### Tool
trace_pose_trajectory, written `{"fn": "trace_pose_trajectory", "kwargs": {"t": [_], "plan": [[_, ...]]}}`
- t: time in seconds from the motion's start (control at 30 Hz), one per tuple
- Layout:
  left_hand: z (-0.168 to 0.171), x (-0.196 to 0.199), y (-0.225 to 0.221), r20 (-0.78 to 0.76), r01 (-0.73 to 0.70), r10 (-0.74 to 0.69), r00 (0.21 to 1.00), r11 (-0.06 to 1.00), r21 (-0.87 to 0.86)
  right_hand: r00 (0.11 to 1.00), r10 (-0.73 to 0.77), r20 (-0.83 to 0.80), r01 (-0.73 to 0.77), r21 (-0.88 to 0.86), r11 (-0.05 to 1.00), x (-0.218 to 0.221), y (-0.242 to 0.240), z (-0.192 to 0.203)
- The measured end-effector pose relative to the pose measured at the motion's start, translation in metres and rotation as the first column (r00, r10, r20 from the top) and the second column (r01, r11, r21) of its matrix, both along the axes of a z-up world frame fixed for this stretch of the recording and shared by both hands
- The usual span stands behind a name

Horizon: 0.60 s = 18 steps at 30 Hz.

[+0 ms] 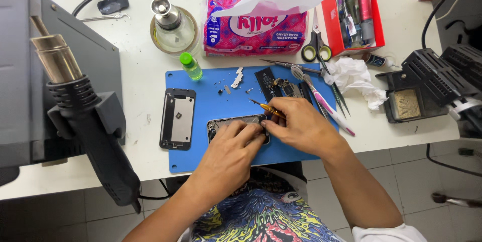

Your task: The person uses a small screwdriver to remove screws from a disassembled smartphone frame. They place the screws on the workbench and continue to unscrew and remove additional fasteners from the device.

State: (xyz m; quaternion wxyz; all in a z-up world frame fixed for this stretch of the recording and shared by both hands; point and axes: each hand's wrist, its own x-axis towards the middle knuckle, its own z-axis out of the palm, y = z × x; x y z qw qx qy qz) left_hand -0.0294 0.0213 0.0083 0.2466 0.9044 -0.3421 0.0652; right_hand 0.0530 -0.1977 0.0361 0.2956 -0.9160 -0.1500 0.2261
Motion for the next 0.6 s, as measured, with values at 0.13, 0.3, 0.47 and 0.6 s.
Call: {"fn": "trace_pose_trajectory", "kwargs": {"t": [0.13,0.3,0.47,0.6], "plan": [[0.003,0.001,-0.002,0.037,0.005,-0.011,0.999,0.987,0.163,1.0,0.0,0.028,-0.001,0.031,1.0,-0.004,-0.002,-0.005],[0.007,0.005,-0.003,-0.032,0.02,-0.017,0.999,0.995,0.095,0.999,-0.05,-0.02,0.052,0.115,0.992,-0.01,-0.003,0.005],[0.014,0.015,-0.007,-0.056,-0.015,0.012,0.998,0.999,-0.051,0.994,-0.107,-0.018,0.108,0.221,0.969,-0.015,-0.015,0.003],[0.013,0.019,-0.008,-0.109,-0.04,0.025,0.994,0.99,-0.132,0.985,-0.171,-0.008,0.166,0.293,0.942,-0.017,-0.022,0.007]]}}
